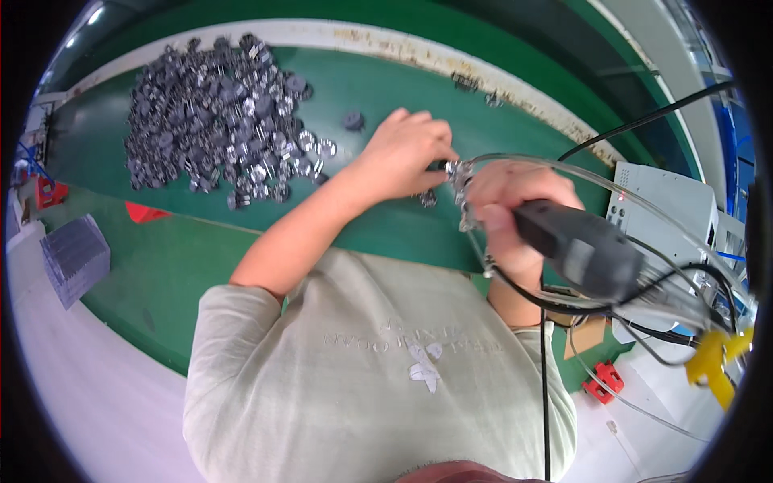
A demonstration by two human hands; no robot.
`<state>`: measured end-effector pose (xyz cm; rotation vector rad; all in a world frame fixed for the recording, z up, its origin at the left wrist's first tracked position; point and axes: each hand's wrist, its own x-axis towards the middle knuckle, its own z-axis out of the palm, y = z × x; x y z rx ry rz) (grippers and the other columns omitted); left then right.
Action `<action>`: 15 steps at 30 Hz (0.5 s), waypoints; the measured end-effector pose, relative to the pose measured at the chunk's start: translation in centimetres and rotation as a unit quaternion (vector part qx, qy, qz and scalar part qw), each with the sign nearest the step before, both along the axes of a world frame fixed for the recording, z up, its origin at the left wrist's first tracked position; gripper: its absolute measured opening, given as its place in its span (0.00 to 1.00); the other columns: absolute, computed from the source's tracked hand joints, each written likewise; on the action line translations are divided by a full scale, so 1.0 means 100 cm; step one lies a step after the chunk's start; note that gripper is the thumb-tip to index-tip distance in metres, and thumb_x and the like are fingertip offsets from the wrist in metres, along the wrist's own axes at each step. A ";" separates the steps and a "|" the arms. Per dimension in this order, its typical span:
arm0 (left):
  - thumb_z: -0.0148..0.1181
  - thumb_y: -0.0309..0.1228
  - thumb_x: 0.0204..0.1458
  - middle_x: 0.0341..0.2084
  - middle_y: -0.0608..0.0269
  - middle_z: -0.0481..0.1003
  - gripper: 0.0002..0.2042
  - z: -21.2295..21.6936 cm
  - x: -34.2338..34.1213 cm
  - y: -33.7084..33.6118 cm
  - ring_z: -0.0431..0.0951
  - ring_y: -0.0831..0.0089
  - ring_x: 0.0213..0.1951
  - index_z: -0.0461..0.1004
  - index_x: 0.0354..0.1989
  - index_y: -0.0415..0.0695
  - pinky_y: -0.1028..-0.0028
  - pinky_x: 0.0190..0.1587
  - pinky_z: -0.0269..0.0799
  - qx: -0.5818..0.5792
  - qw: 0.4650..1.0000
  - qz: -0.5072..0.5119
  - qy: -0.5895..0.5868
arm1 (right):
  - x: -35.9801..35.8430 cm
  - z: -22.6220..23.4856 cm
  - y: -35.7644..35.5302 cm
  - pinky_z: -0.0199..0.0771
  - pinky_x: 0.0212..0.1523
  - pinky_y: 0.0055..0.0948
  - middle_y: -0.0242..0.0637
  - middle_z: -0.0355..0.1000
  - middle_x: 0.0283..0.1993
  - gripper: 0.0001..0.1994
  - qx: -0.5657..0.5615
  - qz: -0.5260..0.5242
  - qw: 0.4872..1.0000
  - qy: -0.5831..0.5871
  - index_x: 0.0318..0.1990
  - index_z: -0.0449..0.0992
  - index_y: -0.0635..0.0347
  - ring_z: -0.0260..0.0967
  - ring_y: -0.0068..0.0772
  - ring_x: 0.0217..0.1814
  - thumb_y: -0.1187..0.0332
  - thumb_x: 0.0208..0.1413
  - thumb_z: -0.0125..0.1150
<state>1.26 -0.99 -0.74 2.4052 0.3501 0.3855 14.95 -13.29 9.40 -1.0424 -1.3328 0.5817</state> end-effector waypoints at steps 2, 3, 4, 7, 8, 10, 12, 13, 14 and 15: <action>0.75 0.35 0.45 0.37 0.71 0.77 0.12 0.002 -0.003 -0.004 0.75 0.66 0.47 0.88 0.39 0.55 0.63 0.48 0.65 -0.013 1.000 0.003 0.017 | -0.001 0.001 -0.001 0.76 0.31 0.32 0.35 0.74 0.24 0.14 -0.016 -0.004 1.000 -0.008 0.33 0.73 0.59 0.72 0.34 0.23 0.80 0.43 0.75; 0.75 0.36 0.45 0.37 0.71 0.76 0.12 0.000 -0.002 -0.004 0.75 0.66 0.46 0.88 0.40 0.55 0.63 0.48 0.65 -0.004 1.000 0.004 -0.002 | 0.000 0.003 -0.003 0.76 0.31 0.31 0.34 0.75 0.25 0.15 -0.020 -0.004 1.000 -0.001 0.34 0.73 0.58 0.73 0.34 0.24 0.79 0.43 0.76; 0.75 0.36 0.45 0.37 0.70 0.76 0.12 0.001 0.001 -0.005 0.75 0.65 0.47 0.88 0.40 0.54 0.62 0.49 0.66 -0.005 1.000 0.000 0.009 | 0.002 0.002 -0.008 0.76 0.32 0.31 0.33 0.75 0.25 0.15 -0.023 -0.010 1.000 0.015 0.35 0.74 0.58 0.73 0.33 0.25 0.79 0.43 0.77; 0.75 0.36 0.46 0.39 0.69 0.77 0.12 0.003 -0.003 -0.004 0.76 0.64 0.49 0.88 0.40 0.53 0.61 0.53 0.67 -0.015 1.000 -0.001 0.016 | 0.006 0.010 -0.016 0.76 0.31 0.35 0.35 0.75 0.25 0.13 0.085 0.002 0.985 0.150 0.36 0.72 0.60 0.72 0.33 0.25 0.74 0.53 0.76; 0.74 0.36 0.46 0.40 0.68 0.78 0.12 0.005 -0.003 -0.002 0.76 0.64 0.50 0.88 0.40 0.53 0.61 0.54 0.68 -0.024 1.000 -0.005 0.014 | 0.013 0.016 -0.021 0.77 0.29 0.37 0.35 0.74 0.25 0.14 0.138 0.030 0.979 0.147 0.38 0.71 0.61 0.72 0.34 0.24 0.68 0.59 0.74; 0.74 0.36 0.47 0.41 0.66 0.78 0.11 0.017 -0.003 0.013 0.77 0.62 0.51 0.88 0.40 0.52 0.60 0.55 0.69 -0.016 1.000 0.009 0.016 | 0.021 0.032 -0.034 0.77 0.28 0.37 0.35 0.73 0.25 0.17 0.166 0.013 0.975 0.146 0.39 0.71 0.61 0.72 0.35 0.22 0.62 0.60 0.76; 0.72 0.37 0.49 0.42 0.64 0.79 0.11 0.026 0.011 0.033 0.78 0.59 0.51 0.88 0.40 0.53 0.57 0.54 0.71 0.031 0.999 0.028 0.005 | 0.027 0.037 -0.039 0.77 0.28 0.38 0.35 0.73 0.24 0.18 0.186 -0.005 0.972 0.143 0.39 0.71 0.61 0.71 0.35 0.22 0.61 0.59 0.76; 0.70 0.37 0.49 0.41 0.61 0.80 0.11 0.025 0.027 0.048 0.78 0.57 0.50 0.88 0.40 0.53 0.56 0.53 0.72 0.064 0.997 0.049 -0.020 | 0.028 0.034 -0.040 0.77 0.29 0.39 0.36 0.72 0.24 0.18 0.188 -0.018 0.971 0.146 0.39 0.71 0.61 0.71 0.35 0.22 0.61 0.59 0.76; 0.69 0.37 0.49 0.42 0.60 0.81 0.11 0.028 0.045 0.064 0.79 0.55 0.50 0.88 0.40 0.52 0.55 0.53 0.73 0.079 0.993 0.087 -0.027 | 0.027 0.029 -0.042 0.78 0.29 0.39 0.36 0.72 0.24 0.18 0.186 -0.034 0.970 0.150 0.40 0.71 0.61 0.72 0.35 0.23 0.61 0.59 0.76; 0.69 0.38 0.49 0.41 0.59 0.82 0.10 0.022 0.064 0.083 0.80 0.54 0.49 0.88 0.38 0.52 0.54 0.54 0.73 0.110 0.984 0.135 -0.037 | 0.026 0.024 -0.040 0.78 0.30 0.39 0.36 0.72 0.25 0.18 0.177 -0.037 0.971 0.159 0.40 0.71 0.62 0.72 0.35 0.23 0.62 0.59 0.76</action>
